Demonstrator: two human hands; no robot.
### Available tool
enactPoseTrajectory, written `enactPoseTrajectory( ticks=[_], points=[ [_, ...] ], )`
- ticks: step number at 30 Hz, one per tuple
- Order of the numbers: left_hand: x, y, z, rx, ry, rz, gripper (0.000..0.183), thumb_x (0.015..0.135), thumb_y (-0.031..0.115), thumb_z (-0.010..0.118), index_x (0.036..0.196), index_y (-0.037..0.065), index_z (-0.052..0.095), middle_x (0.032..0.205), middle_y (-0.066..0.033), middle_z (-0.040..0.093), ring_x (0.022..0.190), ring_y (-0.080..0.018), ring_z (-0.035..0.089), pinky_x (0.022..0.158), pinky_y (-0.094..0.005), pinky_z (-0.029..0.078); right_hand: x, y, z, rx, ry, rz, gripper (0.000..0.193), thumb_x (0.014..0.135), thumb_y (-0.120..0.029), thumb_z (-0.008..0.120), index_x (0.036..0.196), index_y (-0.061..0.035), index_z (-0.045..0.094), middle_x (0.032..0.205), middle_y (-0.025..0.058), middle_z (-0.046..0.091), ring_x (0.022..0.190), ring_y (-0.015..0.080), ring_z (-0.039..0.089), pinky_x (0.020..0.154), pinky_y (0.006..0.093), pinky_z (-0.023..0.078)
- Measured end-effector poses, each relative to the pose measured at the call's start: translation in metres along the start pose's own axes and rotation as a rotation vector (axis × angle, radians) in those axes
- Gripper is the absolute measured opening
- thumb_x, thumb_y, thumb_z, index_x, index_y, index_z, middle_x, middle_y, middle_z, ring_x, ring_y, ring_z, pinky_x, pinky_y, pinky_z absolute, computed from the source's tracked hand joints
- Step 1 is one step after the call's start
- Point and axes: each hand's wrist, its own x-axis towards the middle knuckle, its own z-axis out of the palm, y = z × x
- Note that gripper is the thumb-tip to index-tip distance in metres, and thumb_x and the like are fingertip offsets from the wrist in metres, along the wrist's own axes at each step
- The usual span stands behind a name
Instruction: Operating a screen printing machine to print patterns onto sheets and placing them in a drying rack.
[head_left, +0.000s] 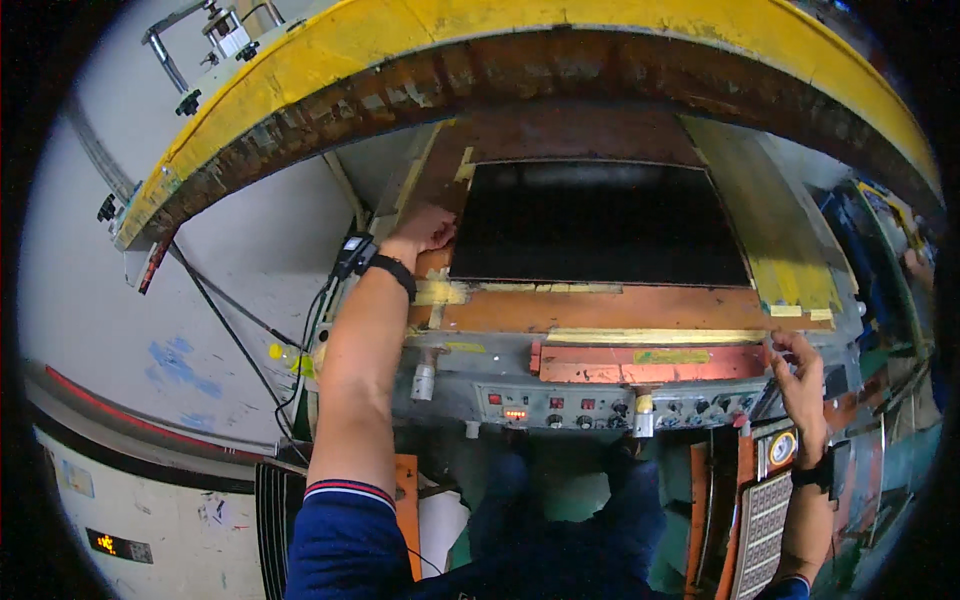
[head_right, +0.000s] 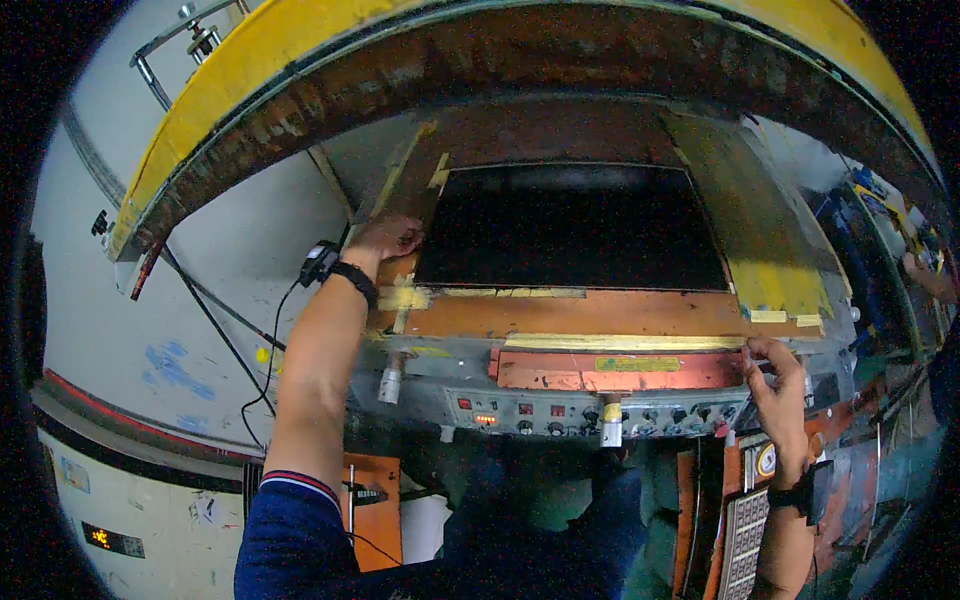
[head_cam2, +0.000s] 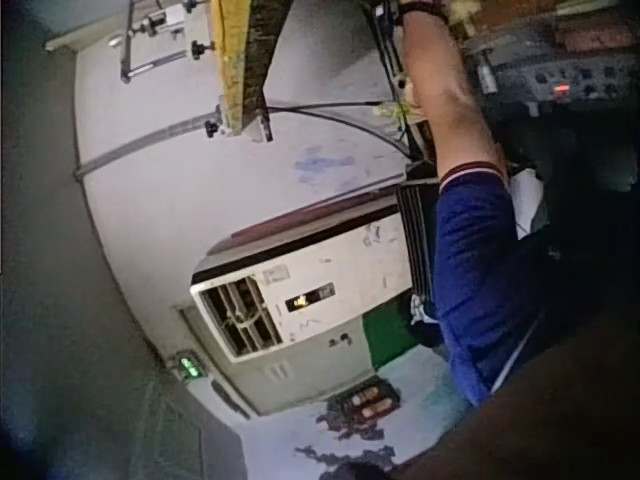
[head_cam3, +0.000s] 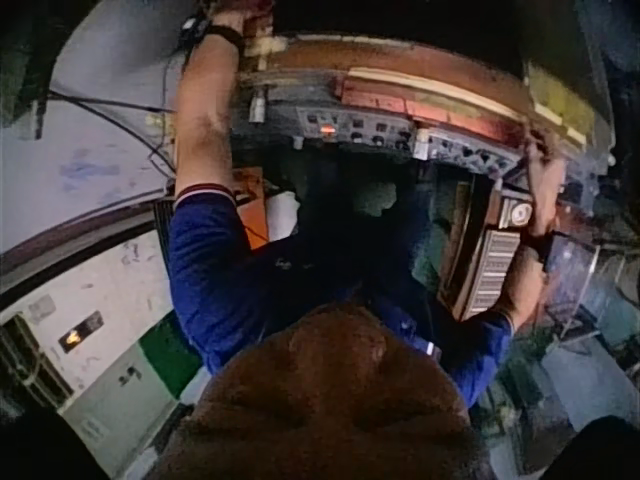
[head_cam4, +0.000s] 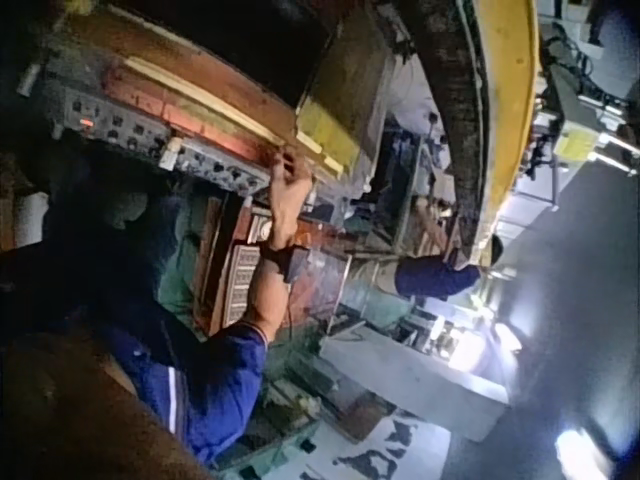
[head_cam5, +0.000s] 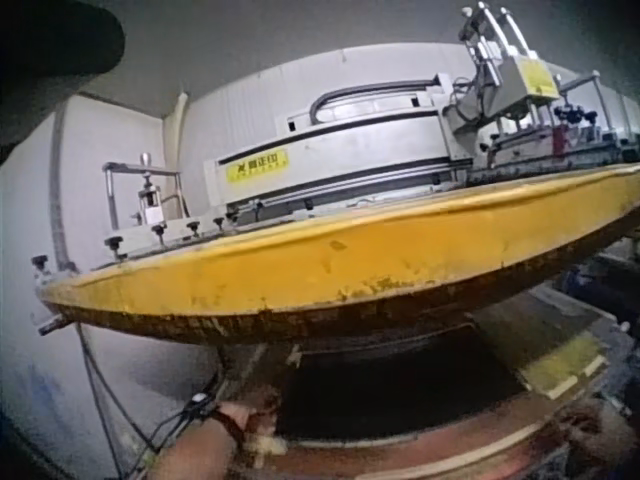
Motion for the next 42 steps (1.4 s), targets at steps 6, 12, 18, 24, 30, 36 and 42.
enactPoseTrajectory(
  ticks=[6, 12, 18, 24, 30, 36, 42],
  points=[
    [0.016, -0.014, -0.011, 0.146, 0.014, 0.274, 0.006, 0.084, 0.014, 0.066, 0.083, 0.011, 0.06, 0.065, -0.0011, 0.055, 0.054, -0.0142, 0.052, 0.049, -0.0298, 0.043, 0.028, -0.003, 0.021, 0.149, 0.031, 0.078, 0.026, 0.088, -0.009, 0.059, 0.11, 0.0048, 0.06, 0.093, 0.0065, 0.064, 0.086, 0.0146, 0.059, 0.078, 0.0286, 0.048],
    [-0.054, -0.007, 0.013, -0.118, 0.147, 0.576, 0.012, 0.087, 0.011, 0.063, 0.098, 0.005, 0.066, 0.078, -0.0002, 0.059, 0.068, -0.0107, 0.053, 0.062, -0.027, 0.043, 0.167, 0.078, 0.019, 0.319, 0.087, 0.104, 0.041, 0.09, -0.021, 0.061, 0.127, -0.0032, 0.057, 0.115, 0.0084, 0.062, 0.102, 0.0152, 0.056, 0.087, 0.0284, 0.045],
    [-0.127, -0.021, 0.032, -0.168, 0.304, 0.703, 0.019, 0.09, 0.007, 0.06, 0.107, -0.001, 0.066, 0.091, -0.0026, 0.064, 0.079, -0.0111, 0.057, 0.074, -0.0252, 0.046, 0.264, 0.14, 0.061, 0.508, 0.083, 0.183, 0.048, 0.098, -0.026, 0.047, 0.142, -0.0095, 0.044, 0.127, 0.0099, 0.058, 0.11, 0.0244, 0.054, 0.096, 0.0361, 0.041],
    [-0.198, -0.019, -0.006, 0.03, 0.096, 0.615, 0.016, 0.092, 0.008, 0.06, 0.104, 0.002, 0.069, 0.088, -0.0008, 0.065, 0.079, -0.0096, 0.059, 0.072, -0.0251, 0.05, 0.217, 0.041, 0.033, 1.072, 0.021, 0.164, 0.089, 0.094, -0.065, 0.034, 0.146, 0.0058, 0.024, 0.152, 0.013, 0.032, 0.139, 0.0258, 0.03, 0.116, 0.0374, 0.017],
    [-0.275, -0.039, -0.024, 0.258, 0.037, 0.371, 0.024, 0.094, 0.01, 0.058, 0.117, 0.001, 0.063, 0.089, -0.0033, 0.064, 0.08, -0.0119, 0.061, 0.073, -0.0256, 0.052, 0.049, -0.06, -0.007, 0.922, 0.086, 0.008, 0.075, 0.098, -0.06, 0.029, 0.144, -0.0009, 0.034, 0.146, 0.0129, 0.04, 0.137, 0.0263, 0.033, 0.115, 0.038, 0.021],
    [-0.327, -0.073, -0.027, 0.301, -0.061, 0.384, 0.044, 0.094, 0.005, 0.056, 0.136, 0.0, 0.045, 0.1, -0.0066, 0.061, 0.085, -0.0156, 0.063, 0.078, -0.0286, 0.053, -0.053, -0.043, -0.006, 0.742, 0.304, -0.098, 0.07, 0.099, -0.054, 0.032, 0.145, -0.0005, 0.032, 0.149, 0.014, 0.035, 0.139, 0.0258, 0.03, 0.116, 0.0369, 0.018],
    [-0.37, -0.106, -0.021, 0.243, 0.12, 0.676, 0.049, 0.094, 0.006, 0.057, 0.139, 0.0, 0.039, 0.111, -0.0079, 0.057, 0.094, -0.0172, 0.062, 0.086, -0.0304, 0.051, -0.122, -0.075, -0.031, -0.071, 0.531, -0.256, 0.051, 0.092, -0.014, 0.054, 0.14, 0.0012, 0.042, 0.142, 0.015, 0.043, 0.129, 0.0247, 0.043, 0.109, 0.0361, 0.03]
  ],
)
